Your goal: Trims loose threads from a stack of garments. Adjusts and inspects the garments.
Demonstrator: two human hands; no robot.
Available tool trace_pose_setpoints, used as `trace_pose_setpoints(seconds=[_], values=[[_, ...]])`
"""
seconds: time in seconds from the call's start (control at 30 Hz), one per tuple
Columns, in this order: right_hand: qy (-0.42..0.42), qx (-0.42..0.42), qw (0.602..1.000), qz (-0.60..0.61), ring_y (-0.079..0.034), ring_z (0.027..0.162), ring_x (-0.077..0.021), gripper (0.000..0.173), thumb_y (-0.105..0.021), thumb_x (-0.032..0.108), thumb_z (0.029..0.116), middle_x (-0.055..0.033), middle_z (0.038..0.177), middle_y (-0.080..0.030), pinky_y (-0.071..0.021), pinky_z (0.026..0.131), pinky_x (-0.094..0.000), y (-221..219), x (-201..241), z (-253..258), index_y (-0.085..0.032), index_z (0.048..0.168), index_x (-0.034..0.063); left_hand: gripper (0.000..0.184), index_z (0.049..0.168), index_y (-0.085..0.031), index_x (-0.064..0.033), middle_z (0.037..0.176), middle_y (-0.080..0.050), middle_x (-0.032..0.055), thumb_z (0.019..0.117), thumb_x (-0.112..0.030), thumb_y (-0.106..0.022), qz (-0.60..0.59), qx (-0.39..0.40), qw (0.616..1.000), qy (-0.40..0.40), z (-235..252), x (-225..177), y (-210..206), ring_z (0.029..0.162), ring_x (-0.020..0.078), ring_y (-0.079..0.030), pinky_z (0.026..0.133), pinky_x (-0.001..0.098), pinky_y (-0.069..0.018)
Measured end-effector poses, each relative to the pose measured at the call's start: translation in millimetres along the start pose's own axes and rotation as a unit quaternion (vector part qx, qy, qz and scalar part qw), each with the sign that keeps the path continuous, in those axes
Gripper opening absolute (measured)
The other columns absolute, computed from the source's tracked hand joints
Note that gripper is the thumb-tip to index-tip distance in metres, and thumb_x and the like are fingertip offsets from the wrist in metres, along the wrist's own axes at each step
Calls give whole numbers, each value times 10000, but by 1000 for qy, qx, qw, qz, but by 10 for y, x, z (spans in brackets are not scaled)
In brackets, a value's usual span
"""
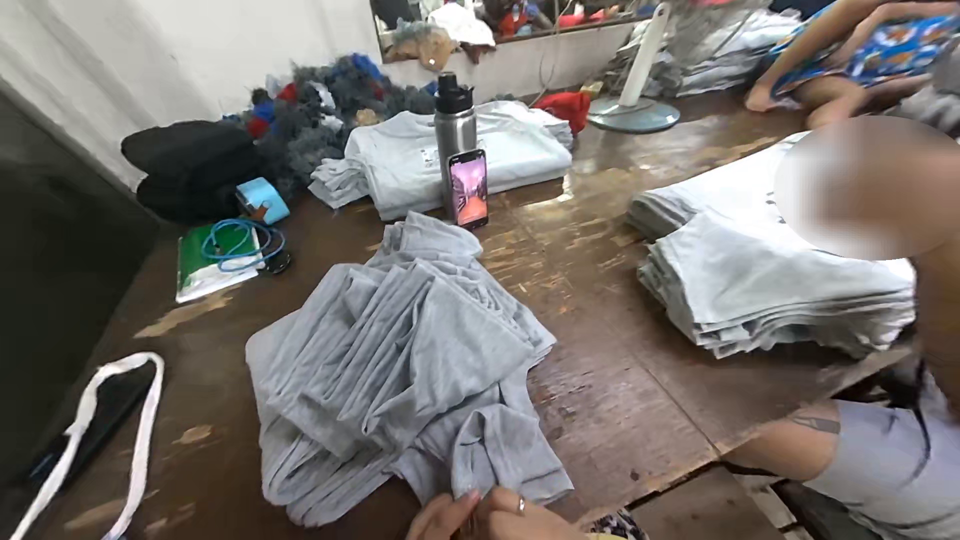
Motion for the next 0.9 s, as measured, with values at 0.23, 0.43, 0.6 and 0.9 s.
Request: trace_pose_setpoints(seconds=[0.23,0.43,0.6,0.9], values=[[-204,15,979,17,-556,735,-77,407,-574,423,1037,-88,898,-580,-497,654,-206,208,-347,-174,-577,999,17,198,1069,-718,-234,1024,-725,-175,956,-78,-676,-153,-49,982,95,-6,-21,32,918,-63,-676,816,153,-582],[-168,58,974,-144,-525,548,-145,350,-557,383,1022,-42,667,-535,-447,480,-286,154,-286,-278,-571,836,87,88,1059,-712,-256,1004,-720,-189,991,-237,-660,-179,-69,977,90,-2,-11,52,899,-86,-660,803,114,-553],[-165,53,962,-212,-528,519,-146,386,-504,422,1035,-29,648,-535,-441,453,-287,83,-242,-201,-576,832,101,137,1074,-731,-221,1069,-727,-116,962,-148,-702,-231,-39,971,49,-9,28,48,955,-29,-678,826,151,-571],[-214,61,945,-239,-524,446,-148,403,-429,387,1046,-12,570,-505,-426,387,-317,-35,-137,-115,-579,817,92,170,1081,-749,-210,1097,-733,-91,943,-116,-722,-223,-32,974,25,-13,54,31,968,6,-696,837,194,-597]])
Point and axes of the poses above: each hand's wrist, its own z-axis towards the middle knuckle, its own y-axis out of the back of the hand, x = y × z, the point moved 2 cm from there along z, towards the middle knuckle
